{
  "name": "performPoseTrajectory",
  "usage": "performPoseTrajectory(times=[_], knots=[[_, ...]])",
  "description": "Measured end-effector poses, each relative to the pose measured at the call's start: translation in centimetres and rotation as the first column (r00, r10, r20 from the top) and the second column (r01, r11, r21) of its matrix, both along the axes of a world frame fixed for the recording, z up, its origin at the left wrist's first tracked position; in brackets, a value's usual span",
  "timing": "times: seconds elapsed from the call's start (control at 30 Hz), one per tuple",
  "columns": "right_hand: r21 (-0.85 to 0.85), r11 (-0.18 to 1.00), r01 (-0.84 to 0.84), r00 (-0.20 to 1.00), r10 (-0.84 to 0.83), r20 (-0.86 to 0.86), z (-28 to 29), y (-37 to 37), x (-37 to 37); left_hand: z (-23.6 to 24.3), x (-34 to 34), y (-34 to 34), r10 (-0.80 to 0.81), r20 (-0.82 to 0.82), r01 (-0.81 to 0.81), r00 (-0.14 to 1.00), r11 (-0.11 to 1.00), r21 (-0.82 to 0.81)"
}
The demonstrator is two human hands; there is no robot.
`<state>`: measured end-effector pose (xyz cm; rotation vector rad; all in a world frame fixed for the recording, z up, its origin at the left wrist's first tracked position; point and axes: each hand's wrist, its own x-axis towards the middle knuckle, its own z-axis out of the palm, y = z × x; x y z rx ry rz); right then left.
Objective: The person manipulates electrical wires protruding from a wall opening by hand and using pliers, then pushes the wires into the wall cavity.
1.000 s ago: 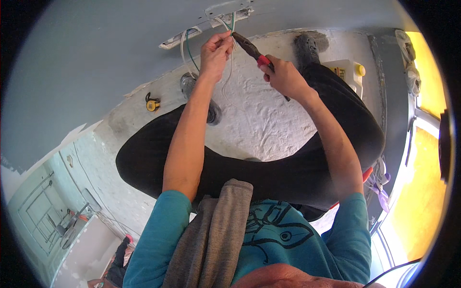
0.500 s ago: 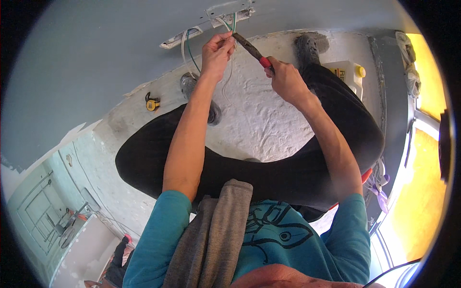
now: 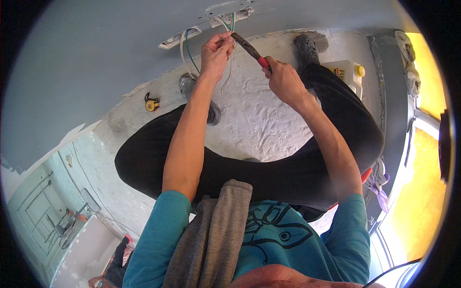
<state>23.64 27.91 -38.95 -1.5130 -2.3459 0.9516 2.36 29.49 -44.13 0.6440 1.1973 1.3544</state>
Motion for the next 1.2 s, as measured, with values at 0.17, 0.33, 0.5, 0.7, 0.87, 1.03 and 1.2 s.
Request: performPoseTrajectory(times=[0.17, 0.33, 0.5, 0.7, 0.87, 1.03, 1.2], knots=[[-0.125, 0.992, 0.03, 0.999, -0.035, -0.033, -0.1, 0.3, 0.0, -0.3, 0.0, 0.0, 0.006, 0.022, -0.006, 1.0, 1.0, 0.008], [-0.137, 0.99, 0.045, 0.998, -0.052, -0.048, 0.2, 0.3, 0.0, 0.0, -0.2, -0.2, -0.016, -0.015, 0.015, 1.0, 1.0, -0.006], [-0.116, 0.993, 0.036, 0.998, -0.041, -0.043, 0.3, 0.6, 0.1, 1.7, -0.2, 0.1, -0.066, -0.336, 0.067, 0.939, 0.998, -0.008], [-0.124, 0.992, 0.032, 0.994, -0.019, 0.111, 0.1, 2.9, 1.0, 3.0, 0.2, 1.2, -0.295, -0.69, 0.155, 0.661, 0.953, -0.259], [-0.111, 0.992, 0.06, 0.977, -0.036, 0.21, 0.1, 3.1, 0.8, 1.3, 1.3, 0.9, -0.006, -0.593, -0.057, 0.806, 0.995, -0.086], [-0.077, 0.994, 0.077, 0.982, -0.063, 0.178, -0.3, 3.0, 1.4, 1.5, 2.1, 0.5, 0.055, -0.572, -0.085, 0.818, 0.996, -0.025], [-0.056, 0.996, 0.069, 0.987, -0.06, 0.15, 0.0, 3.3, 1.6, 2.2, 1.3, 0.2, -0.006, -0.528, -0.021, 0.849, 0.999, -0.044]])
